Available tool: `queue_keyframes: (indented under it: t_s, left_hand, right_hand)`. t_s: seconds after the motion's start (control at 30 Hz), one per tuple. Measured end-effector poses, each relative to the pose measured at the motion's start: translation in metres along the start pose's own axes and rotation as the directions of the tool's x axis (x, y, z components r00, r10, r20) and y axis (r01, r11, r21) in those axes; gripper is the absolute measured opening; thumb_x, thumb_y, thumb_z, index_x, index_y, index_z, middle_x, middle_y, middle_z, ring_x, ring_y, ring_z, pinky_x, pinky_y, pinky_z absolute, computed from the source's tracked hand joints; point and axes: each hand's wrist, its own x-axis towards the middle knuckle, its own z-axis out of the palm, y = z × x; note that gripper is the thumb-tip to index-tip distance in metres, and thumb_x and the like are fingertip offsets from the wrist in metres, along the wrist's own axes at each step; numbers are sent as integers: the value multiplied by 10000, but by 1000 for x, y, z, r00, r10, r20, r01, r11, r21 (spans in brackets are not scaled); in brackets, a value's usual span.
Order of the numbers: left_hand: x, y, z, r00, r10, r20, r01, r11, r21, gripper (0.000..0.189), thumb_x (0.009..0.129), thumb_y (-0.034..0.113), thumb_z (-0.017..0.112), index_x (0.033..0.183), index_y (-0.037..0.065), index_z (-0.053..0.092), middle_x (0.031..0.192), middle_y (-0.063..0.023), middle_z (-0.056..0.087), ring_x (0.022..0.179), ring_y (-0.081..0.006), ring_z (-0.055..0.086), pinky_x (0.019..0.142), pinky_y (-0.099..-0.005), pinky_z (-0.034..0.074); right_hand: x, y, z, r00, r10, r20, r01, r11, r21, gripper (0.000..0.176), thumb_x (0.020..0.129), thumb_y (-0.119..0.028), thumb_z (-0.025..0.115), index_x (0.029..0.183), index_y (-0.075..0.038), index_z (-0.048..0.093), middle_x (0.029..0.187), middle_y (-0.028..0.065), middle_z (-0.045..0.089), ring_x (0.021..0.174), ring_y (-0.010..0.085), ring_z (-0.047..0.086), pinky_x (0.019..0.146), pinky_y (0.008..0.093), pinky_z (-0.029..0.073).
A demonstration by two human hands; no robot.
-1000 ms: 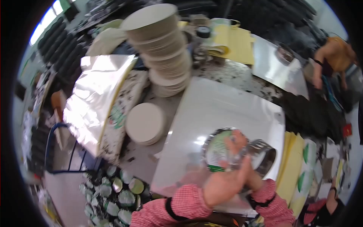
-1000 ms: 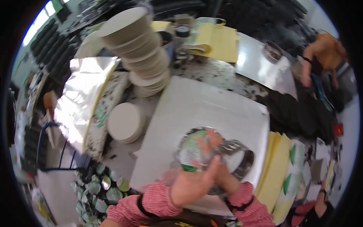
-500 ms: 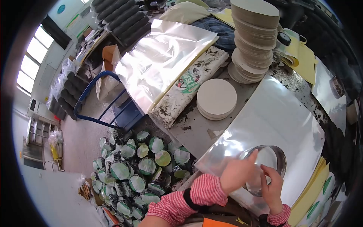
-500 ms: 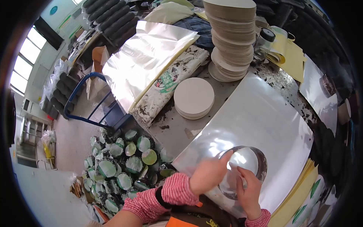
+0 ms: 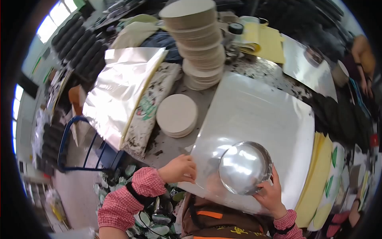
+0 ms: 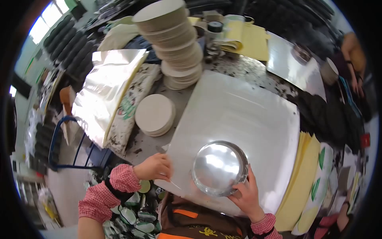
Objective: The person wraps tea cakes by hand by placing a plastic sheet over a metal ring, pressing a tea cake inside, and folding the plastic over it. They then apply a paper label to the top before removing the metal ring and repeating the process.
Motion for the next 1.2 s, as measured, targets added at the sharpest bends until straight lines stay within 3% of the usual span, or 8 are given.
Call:
queue_keyframes:
  t_s: [0.47,0.6,0.7,0.97,1.07,1.1,1.17,1.2]
  left_hand:
    - [6,11,-4,996,-61,-70,62,998,15,240,715,259,812,809,100,658,857,-21,618,886,-270,574,809,-380,481]
    - [19,19,-12,989,-87,-121,110,974,197,110,805,166,708,821,77,644,847,-41,583,846,-270,582,782,-386,478]
    - [32,53,-52,858,-175,-484,260,959,113,119,785,159,713,800,85,621,829,-40,568,815,-250,584,748,-367,480]
    - [39,34,-19,995,-66,-78,89,933,348,171,764,217,756,717,120,622,771,-20,586,779,-242,601,715,-376,501]
    - [50,23,-63,781,-193,-594,469,809,354,404,728,263,787,1029,20,670,1078,-162,658,1009,-363,614,885,-466,478]
    - [47,-3,-63,717,-140,-683,598,627,500,651,750,311,762,1242,-66,563,1285,-227,583,1167,-389,571,982,-477,445]
    - [29,-48,-50,696,-284,-659,686,534,495,762,778,371,737,1324,-97,485,1382,-269,509,1254,-395,529,1008,-475,443]
    - [23,-59,-45,706,-291,-645,682,525,510,722,795,343,726,1323,-88,490,1374,-269,518,1241,-395,544,985,-466,468]
  right_hand:
    - [-25,-17,-19,994,58,-91,-41,983,181,316,683,-201,903,837,-76,656,1517,329,295,1245,443,559,970,429,514]
    - [-9,-61,-7,906,-75,416,-142,872,468,939,824,-202,731,1557,-17,172,1452,312,420,1348,425,443,1112,438,387]
    - [4,-66,26,861,-87,502,-137,909,393,642,817,-219,743,1373,-17,493,1418,319,448,1247,406,527,1034,456,446]
    - [-17,37,27,972,201,-120,-202,979,6,501,771,-280,820,1156,-56,590,1433,284,421,1178,349,572,1010,435,457]
    - [-93,23,52,970,204,132,-200,979,-45,622,856,-279,739,1350,-21,462,1424,237,445,1288,301,489,1052,401,430]
    - [-90,-13,24,941,-197,-275,158,975,-158,311,864,-185,713,1170,-143,673,763,38,679,604,224,641,562,350,491]
    - [-216,15,48,772,253,583,-329,944,27,324,825,-196,763,1123,-108,674,862,81,689,686,246,634,618,372,499]
    - [-190,7,-6,923,103,370,-133,990,55,256,858,-180,718,1089,-85,664,893,107,672,729,265,619,657,372,498]
